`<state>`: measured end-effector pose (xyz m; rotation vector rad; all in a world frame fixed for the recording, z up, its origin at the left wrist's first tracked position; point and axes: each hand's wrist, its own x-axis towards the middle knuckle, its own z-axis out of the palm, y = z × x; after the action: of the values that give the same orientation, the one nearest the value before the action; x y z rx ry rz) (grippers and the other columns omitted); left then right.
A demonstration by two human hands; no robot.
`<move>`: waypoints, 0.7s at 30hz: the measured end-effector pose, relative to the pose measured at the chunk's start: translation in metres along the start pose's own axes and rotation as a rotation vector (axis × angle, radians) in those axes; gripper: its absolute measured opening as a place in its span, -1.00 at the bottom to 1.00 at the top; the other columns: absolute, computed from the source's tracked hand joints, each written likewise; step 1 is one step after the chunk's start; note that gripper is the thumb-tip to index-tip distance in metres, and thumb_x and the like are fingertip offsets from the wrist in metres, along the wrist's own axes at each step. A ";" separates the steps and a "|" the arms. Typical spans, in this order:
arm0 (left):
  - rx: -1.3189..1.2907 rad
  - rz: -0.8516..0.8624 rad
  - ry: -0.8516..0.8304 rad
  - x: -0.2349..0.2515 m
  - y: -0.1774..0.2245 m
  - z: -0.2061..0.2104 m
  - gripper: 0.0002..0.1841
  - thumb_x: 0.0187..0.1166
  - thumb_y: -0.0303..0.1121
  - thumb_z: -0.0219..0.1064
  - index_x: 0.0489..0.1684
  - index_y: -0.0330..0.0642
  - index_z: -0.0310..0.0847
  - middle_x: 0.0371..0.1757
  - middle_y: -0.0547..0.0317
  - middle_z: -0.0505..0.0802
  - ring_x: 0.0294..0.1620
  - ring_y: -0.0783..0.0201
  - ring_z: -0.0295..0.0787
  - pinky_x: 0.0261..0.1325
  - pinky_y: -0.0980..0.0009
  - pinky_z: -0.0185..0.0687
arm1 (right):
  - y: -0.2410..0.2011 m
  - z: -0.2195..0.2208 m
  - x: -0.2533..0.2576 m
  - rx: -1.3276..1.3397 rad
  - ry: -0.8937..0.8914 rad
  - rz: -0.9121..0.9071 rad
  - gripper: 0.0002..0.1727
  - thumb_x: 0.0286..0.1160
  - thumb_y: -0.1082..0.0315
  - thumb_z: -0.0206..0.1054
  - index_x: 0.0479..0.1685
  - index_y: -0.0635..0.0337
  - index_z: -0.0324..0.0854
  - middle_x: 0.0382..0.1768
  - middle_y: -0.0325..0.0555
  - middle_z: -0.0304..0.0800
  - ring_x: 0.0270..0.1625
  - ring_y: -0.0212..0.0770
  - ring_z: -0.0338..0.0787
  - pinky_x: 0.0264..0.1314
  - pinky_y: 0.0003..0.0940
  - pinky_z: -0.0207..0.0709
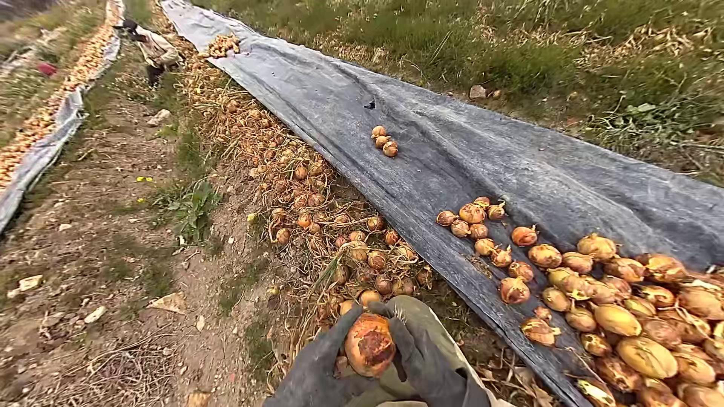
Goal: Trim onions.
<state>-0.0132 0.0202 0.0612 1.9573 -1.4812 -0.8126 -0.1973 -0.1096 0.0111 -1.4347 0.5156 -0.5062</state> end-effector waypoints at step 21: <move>0.422 -0.421 -0.189 0.055 0.044 0.020 -0.51 0.79 0.06 0.02 0.46 0.06 0.66 0.25 0.03 0.87 0.29 -0.02 0.82 0.35 -0.12 0.66 | 0.046 -0.019 0.010 -0.143 -0.104 0.383 -0.33 0.73 -0.35 -0.07 0.08 0.03 0.68 -0.55 -0.17 0.54 -0.63 -0.20 0.53 -0.54 -0.22 0.54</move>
<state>-0.0447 -0.0446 0.0721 2.6312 -1.4534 -0.9375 -0.2002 -0.1280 -0.0366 -1.4447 0.7345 -0.0894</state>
